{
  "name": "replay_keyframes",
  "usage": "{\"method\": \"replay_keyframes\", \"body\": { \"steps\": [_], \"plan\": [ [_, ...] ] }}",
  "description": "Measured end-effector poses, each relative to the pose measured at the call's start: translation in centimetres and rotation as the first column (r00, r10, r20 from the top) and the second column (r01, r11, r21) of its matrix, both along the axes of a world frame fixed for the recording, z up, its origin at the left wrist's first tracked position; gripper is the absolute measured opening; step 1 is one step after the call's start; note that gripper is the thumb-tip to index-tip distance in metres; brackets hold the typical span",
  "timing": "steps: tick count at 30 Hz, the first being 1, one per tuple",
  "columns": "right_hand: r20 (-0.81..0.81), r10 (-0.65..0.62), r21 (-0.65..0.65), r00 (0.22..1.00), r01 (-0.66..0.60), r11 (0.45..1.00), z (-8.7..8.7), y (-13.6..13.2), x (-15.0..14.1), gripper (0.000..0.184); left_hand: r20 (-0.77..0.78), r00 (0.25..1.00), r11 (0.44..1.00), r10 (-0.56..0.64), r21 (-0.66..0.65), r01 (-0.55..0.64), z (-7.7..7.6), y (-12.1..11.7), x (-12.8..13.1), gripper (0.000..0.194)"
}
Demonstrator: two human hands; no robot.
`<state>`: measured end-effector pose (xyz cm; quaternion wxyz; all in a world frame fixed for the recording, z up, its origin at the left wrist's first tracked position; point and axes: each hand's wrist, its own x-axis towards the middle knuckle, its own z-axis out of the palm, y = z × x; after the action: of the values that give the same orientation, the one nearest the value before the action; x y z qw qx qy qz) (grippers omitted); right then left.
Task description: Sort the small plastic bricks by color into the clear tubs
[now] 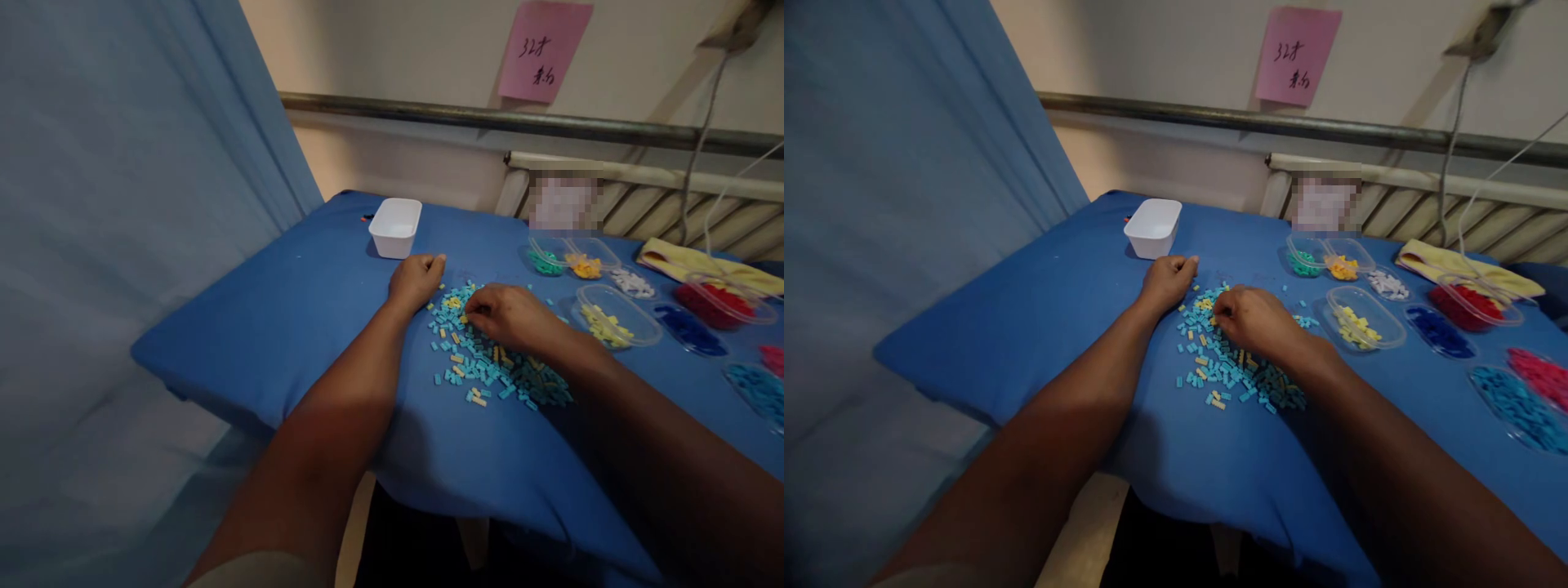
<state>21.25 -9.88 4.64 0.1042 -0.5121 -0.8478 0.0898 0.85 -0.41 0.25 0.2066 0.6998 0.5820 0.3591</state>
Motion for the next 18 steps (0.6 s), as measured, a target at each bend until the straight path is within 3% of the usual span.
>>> {"method": "replay_keyframes", "body": {
  "steps": [8,14,16,18],
  "plan": [
    [0.219,0.101,-0.055,0.971,-0.091,0.994,0.6,0.6,-1.2,0.020,0.010,1.000,1.000,-0.008,0.019,0.008,-0.4,0.1,0.0,0.056],
    [0.335,0.076,-0.043,0.939,-0.065,0.997,1.3,0.5,-2.0,0.030,0.004,1.000,1.000,-0.001,0.013,0.001,-0.4,0.1,-0.1,0.055],
    [0.295,0.076,-0.048,0.952,-0.065,0.997,1.1,0.8,-1.8,0.032,0.007,1.000,1.000,-0.003,0.017,0.002,-0.3,0.0,0.0,0.055],
    [0.133,0.089,-0.064,0.987,-0.081,0.995,0.7,1.0,-1.1,0.029,0.008,1.000,1.000,-0.007,0.013,0.007,-0.2,0.0,0.0,0.055]
  ]
}}
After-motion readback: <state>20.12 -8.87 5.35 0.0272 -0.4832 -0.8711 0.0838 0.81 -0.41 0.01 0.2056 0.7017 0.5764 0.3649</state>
